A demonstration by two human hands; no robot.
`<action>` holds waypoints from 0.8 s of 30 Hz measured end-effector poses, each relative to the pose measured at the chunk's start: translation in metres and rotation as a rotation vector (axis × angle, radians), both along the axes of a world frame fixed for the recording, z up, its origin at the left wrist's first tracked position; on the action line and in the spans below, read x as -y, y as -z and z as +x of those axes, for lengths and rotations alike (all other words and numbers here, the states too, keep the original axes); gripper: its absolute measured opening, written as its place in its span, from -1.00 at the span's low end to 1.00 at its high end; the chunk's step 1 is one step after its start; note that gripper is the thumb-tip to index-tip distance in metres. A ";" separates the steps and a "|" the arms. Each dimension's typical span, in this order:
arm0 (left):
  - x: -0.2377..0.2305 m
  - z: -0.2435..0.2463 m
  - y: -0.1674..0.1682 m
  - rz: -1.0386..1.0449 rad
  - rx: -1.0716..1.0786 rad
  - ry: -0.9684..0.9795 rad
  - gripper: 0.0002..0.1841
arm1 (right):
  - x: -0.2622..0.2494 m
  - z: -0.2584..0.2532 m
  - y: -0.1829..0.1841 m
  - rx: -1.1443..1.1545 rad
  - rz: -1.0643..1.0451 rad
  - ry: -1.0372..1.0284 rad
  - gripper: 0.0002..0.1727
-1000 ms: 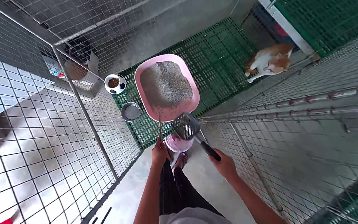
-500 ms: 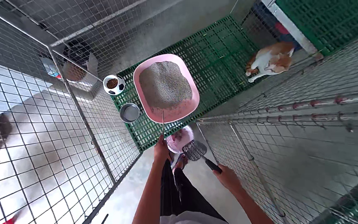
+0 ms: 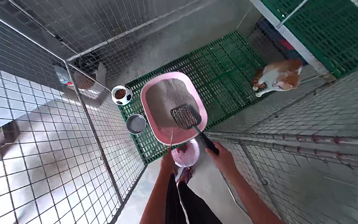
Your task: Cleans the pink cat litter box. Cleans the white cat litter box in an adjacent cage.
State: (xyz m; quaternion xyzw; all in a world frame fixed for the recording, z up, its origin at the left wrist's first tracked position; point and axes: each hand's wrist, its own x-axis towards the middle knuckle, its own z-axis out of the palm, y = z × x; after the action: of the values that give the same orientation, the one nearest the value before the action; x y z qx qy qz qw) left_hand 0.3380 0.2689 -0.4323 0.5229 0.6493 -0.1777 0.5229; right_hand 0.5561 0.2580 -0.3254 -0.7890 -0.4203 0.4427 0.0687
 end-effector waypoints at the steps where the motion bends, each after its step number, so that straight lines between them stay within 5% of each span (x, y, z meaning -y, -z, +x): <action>1: 0.010 -0.003 0.004 0.003 0.008 -0.015 -0.41 | 0.000 0.000 0.005 -0.011 -0.011 0.002 -0.52; 7: 0.017 -0.003 0.018 -0.024 -0.022 -0.171 -0.37 | -0.064 0.005 0.032 0.048 -0.147 -0.122 -0.50; 11: 0.021 -0.014 0.025 0.074 -0.028 -0.516 -0.41 | -0.121 0.007 0.043 0.101 -0.134 -0.153 -0.47; 18: 0.049 -0.027 0.088 0.207 -0.012 -1.093 -0.53 | -0.190 -0.028 0.040 0.329 -0.215 -0.331 -0.45; 24: 0.046 -0.019 0.117 0.113 0.238 -1.200 -0.56 | -0.206 -0.075 0.070 0.520 0.087 -0.664 -0.65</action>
State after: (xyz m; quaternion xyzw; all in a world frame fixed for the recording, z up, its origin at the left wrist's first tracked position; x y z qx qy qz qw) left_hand 0.3190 0.2231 -0.5498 0.1092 0.7759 0.2420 0.5723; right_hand 0.4809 0.4636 -0.3955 -0.6927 -0.6732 0.2087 -0.1528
